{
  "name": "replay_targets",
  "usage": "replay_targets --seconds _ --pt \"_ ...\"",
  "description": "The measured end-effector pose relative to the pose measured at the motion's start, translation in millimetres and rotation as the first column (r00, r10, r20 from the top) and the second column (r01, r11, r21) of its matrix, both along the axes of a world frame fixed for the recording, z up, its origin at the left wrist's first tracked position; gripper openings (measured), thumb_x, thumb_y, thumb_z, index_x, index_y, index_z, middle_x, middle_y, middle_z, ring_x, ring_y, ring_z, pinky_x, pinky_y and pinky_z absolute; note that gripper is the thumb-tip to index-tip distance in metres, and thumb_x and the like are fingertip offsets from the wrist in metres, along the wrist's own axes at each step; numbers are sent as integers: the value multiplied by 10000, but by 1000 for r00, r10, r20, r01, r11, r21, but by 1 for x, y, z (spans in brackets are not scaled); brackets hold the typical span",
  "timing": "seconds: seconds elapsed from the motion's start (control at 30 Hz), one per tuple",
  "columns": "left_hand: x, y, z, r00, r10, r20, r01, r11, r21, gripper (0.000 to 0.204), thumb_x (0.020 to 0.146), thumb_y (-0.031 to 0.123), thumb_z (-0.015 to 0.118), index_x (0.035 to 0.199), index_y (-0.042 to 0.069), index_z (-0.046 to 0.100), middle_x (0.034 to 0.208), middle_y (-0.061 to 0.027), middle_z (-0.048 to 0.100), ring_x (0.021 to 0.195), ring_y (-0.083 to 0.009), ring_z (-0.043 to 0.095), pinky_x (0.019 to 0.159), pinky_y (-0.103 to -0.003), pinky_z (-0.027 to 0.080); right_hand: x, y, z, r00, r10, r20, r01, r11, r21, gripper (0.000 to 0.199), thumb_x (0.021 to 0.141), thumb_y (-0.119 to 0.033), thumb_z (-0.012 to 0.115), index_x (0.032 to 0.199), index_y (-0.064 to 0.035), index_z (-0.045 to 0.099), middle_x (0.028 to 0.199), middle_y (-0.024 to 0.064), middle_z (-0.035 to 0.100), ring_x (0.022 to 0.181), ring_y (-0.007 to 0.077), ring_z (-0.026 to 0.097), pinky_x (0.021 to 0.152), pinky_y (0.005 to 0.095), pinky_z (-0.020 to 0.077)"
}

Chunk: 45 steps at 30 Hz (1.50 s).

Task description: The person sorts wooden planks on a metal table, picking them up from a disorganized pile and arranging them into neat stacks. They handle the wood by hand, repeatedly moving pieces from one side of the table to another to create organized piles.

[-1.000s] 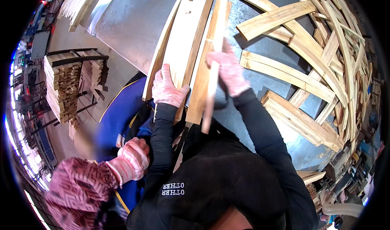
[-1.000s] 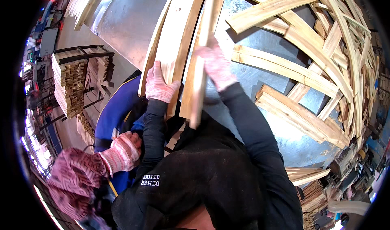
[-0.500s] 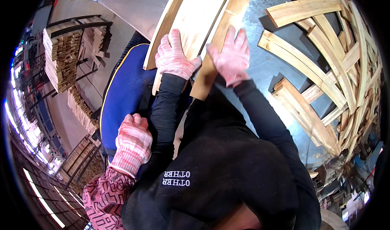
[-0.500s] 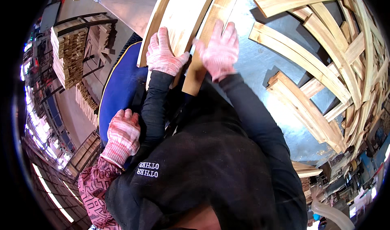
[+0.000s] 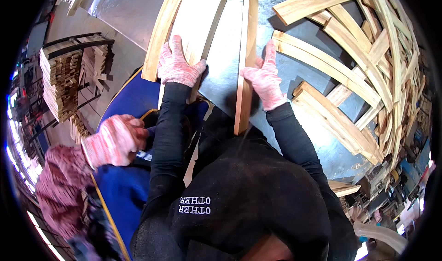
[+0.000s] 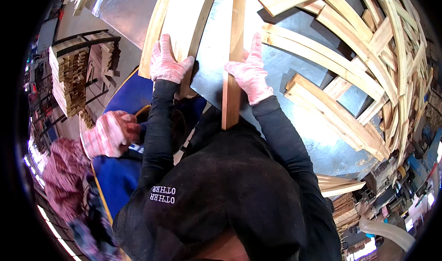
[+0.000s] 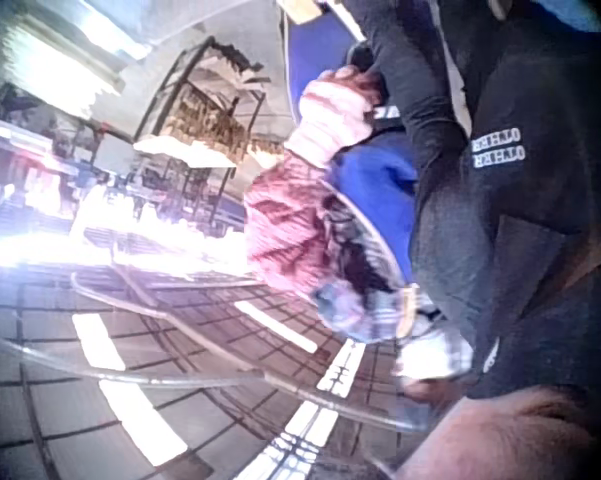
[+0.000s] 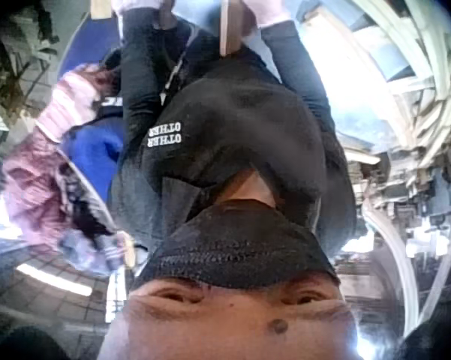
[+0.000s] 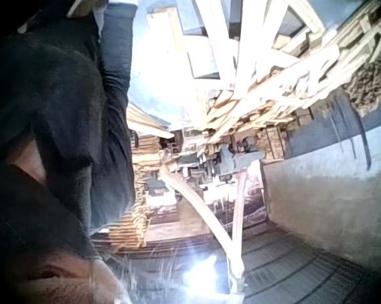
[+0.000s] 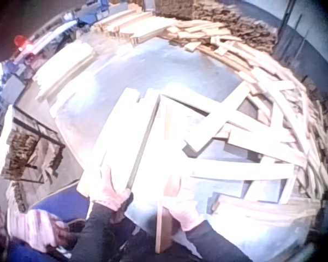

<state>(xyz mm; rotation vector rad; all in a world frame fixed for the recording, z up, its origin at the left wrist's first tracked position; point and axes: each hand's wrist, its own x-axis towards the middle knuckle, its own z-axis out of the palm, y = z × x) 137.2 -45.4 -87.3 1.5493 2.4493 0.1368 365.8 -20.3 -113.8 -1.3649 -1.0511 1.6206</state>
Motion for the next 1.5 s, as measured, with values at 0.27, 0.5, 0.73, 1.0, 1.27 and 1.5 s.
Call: replay_targets --seconds 0.27,0.5,0.73,1.0,1.27,1.5 --pt "30 -15 -7 1000 -2 4 2 1000 17 1083 657 513 795 1515 91 287 1444 -281 377 1319 -429 414 1075 -509 369 16 -3 17 214 -328 -920 -395 833 -389 794 890 -305 584 1510 57 243 1510 282 366 1300 438 476 1123 549 368" --pt "52 -14 -3 982 -61 -178 74 995 66 1065 642 518 767 1472 -4 352 1346 -311 466 1222 -431 504 974 -501 465 75 3 62 516 -19 -856 -258 950 -177 676 909 -399 626 1362 73 455 1232 203 606 956 319 686 896 423 564" --pt "42 -17 -9 902 -431 21 416 881 226 886 693 445 761 1395 22 427 1323 -249 514 1264 -369 491 1065 -511 387 261 -83 113 942 -276 -191 297 951 86 566 937 -336 668 1366 -6 501 1100 85 617 920 175 637 804 319 562" --pt "87 20 69 -192 -981 -37 978 -188 -88 532 783 308 660 1273 121 575 1226 -92 612 1216 -261 550 1222 -526 210 445 -344 199 -55 -594 802 961 185 203 781 848 -307 770 1515 -135 402 1263 186 642 1068 219 636 926 305 494" --pt "98 69 61 11 -999 33 969 3 -247 463 829 331 662 1218 86 605 1143 -112 648 1116 -270 596 1089 -466 320 510 -416 85 -50 104 993 975 223 26 791 833 -573 633 1436 -101 437 1305 253 578 1204 411 570 980 478 471" --pt "47 61 99 695 -668 -267 597 743 -303 461 864 370 677 1177 38 617 1071 -150 672 1023 -292 635 937 -405 451 493 -322 84 -214 -281 936 617 704 352 807 850 -390 700 1496 -42 365 1462 222 458 1331 379 452 1113 445 365"
